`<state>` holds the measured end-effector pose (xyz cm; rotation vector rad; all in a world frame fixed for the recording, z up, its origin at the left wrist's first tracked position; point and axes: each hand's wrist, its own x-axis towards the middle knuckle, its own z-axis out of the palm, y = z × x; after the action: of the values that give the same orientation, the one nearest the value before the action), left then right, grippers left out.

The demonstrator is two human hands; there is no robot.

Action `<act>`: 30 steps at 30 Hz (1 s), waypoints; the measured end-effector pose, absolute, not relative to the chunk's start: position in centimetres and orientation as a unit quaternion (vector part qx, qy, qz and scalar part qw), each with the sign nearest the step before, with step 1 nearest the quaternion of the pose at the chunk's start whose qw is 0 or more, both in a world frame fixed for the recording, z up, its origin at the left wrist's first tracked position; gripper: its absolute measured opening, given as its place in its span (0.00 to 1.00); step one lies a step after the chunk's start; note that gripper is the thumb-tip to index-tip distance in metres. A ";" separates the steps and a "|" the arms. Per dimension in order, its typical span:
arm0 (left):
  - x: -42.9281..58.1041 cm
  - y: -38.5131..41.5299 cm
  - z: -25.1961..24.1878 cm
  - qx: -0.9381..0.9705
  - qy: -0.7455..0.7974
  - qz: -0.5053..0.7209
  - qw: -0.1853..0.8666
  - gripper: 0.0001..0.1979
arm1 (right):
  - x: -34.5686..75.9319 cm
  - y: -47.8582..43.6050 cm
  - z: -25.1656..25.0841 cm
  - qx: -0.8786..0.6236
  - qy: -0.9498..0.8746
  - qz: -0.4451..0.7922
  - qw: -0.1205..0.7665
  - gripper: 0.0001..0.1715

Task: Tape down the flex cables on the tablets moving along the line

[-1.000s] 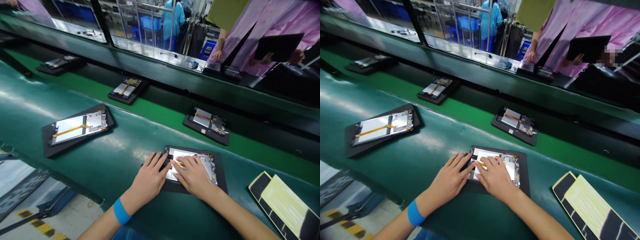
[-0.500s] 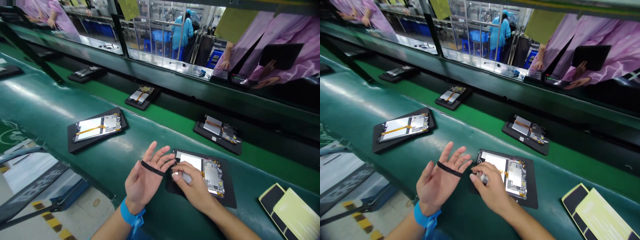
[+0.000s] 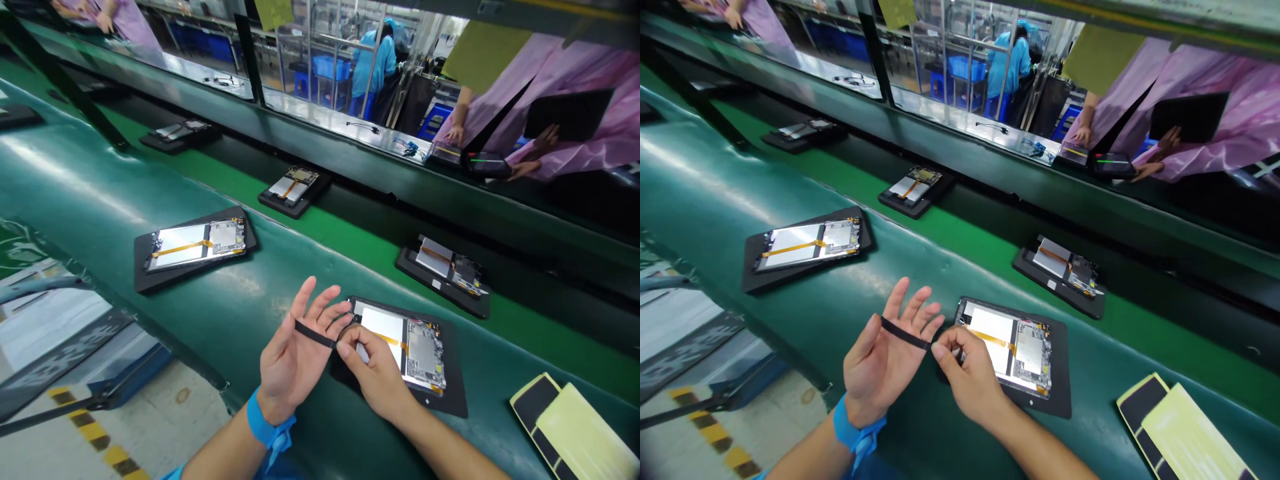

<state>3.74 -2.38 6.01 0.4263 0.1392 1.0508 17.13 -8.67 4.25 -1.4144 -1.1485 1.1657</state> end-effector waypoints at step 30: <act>1.5 -2.0 0.7 0.960 0.202 0.158 0.115 0.22 | 24.1 -0.4 8.5 -0.411 -0.871 0.218 -0.157 0.13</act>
<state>1.51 -1.95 0.66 2.8131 0.5920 0.4646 24.06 -0.42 8.51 -1.4386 -3.0486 0.7635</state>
